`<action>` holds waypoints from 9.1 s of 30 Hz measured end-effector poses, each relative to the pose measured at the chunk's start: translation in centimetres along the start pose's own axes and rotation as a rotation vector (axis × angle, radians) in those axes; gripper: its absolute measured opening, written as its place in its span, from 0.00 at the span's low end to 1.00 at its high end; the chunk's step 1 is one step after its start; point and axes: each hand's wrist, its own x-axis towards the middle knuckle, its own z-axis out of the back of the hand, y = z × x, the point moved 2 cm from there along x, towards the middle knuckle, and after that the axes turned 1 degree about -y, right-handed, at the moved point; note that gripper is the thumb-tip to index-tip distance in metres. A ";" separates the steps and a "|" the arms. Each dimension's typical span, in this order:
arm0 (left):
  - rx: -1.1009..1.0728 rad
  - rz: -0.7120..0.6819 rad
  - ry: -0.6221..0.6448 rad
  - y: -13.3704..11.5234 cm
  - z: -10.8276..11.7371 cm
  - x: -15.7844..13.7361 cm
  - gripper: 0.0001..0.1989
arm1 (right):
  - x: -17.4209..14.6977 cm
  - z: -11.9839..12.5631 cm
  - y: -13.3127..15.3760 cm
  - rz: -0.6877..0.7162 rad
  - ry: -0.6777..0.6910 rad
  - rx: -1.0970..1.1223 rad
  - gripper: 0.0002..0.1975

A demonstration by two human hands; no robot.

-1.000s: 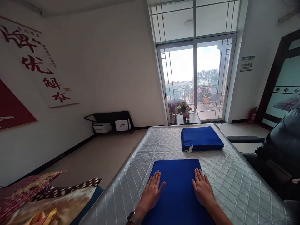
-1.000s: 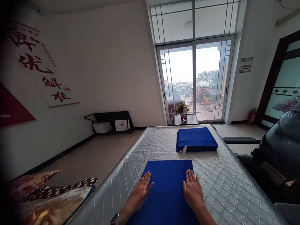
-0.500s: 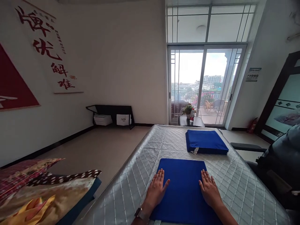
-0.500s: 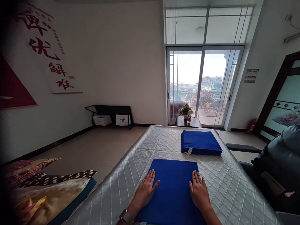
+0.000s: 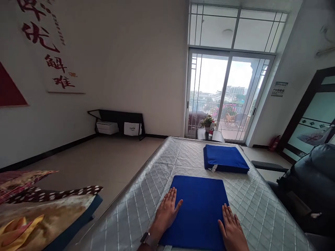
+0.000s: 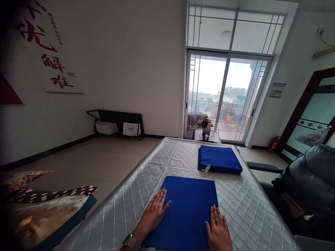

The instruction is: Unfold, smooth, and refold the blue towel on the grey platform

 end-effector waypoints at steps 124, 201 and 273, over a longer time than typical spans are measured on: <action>-0.141 -0.417 0.125 -18.9 -0.7 1.7 0.32 | 6.2 0.7 -0.3 0.125 -0.057 -0.032 0.30; -0.130 -0.427 0.066 -19.0 -6.7 11.2 0.31 | 13.2 1.3 -0.7 0.034 0.000 0.030 0.32; -0.051 -0.320 0.159 -13.9 -2.9 5.9 0.35 | 10.1 0.7 0.3 0.011 0.000 0.004 0.33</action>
